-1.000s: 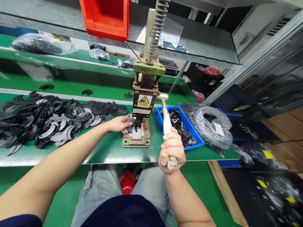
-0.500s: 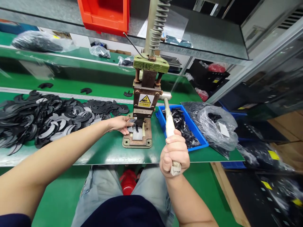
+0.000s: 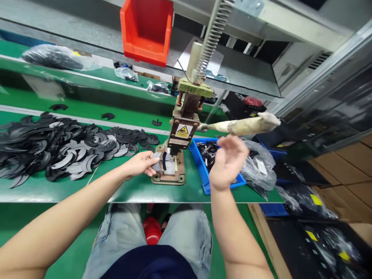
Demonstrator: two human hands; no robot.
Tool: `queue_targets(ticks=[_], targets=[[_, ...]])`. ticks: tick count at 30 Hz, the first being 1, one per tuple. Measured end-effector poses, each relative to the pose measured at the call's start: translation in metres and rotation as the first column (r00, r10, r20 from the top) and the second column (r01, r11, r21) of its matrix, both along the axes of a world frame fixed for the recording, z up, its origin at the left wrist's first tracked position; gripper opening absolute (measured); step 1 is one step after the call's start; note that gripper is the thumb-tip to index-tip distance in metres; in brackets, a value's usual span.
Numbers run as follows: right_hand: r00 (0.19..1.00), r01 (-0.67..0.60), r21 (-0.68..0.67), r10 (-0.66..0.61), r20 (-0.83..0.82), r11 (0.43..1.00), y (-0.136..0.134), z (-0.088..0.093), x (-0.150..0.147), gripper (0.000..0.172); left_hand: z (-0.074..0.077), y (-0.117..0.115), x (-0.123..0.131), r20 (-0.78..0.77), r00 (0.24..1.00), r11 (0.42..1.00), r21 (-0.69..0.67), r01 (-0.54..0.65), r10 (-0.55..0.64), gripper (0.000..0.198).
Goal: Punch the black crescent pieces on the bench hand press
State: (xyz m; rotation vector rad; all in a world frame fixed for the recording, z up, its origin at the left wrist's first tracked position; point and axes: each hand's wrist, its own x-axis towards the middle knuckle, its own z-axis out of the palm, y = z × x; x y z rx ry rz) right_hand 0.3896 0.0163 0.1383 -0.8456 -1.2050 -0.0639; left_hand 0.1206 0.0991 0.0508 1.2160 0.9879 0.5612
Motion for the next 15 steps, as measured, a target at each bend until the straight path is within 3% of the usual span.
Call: queue_targets(ticks=[1, 2, 3, 5, 8, 10, 15], targets=[[0.998, -0.055, -0.147, 0.053, -0.018, 0.988, -0.005, -0.022, -0.004, 0.031, 0.007, -0.01, -0.007, 0.009, 1.0, 1.0, 0.019, 0.009, -0.009, 0.058], [0.985, -0.173, -0.342, 0.17, -0.039, 0.923, -0.012, -0.045, -0.01, 0.026, 0.014, -0.02, -0.012, 0.016, 1.0, 0.999, 0.034, 0.019, -0.02, 0.058], [0.966, -0.245, -0.447, 0.254, -0.041, 0.86, -0.019, -0.066, -0.018, 0.026, 0.02, -0.03, -0.016, 0.022, 0.999, 0.999, 0.043, 0.03, -0.031, 0.057], [0.923, -0.344, -0.57, 0.38, -0.06, 0.746, -0.032, -0.099, -0.038, 0.034, 0.031, -0.047, -0.018, 0.024, 0.999, 0.997, 0.055, 0.047, -0.049, 0.056], [0.863, -0.454, -0.63, 0.486, -0.135, 0.63, -0.042, -0.12, -0.066, 0.039, 0.038, -0.064, -0.013, 0.008, 0.997, 0.995, 0.065, 0.075, -0.075, 0.055], [0.86, -0.475, -0.632, 0.474, -0.188, 0.612, -0.044, -0.121, -0.078, 0.033, 0.038, -0.071, -0.009, -0.005, 0.995, 0.992, 0.07, 0.103, -0.103, 0.053], [0.93, -0.351, -0.63, 0.333, -0.153, 0.693, -0.061, -0.127, -0.092, 0.027, 0.031, -0.092, -0.006, -0.064, 0.983, 0.981, 0.073, 0.178, -0.173, 0.05]])
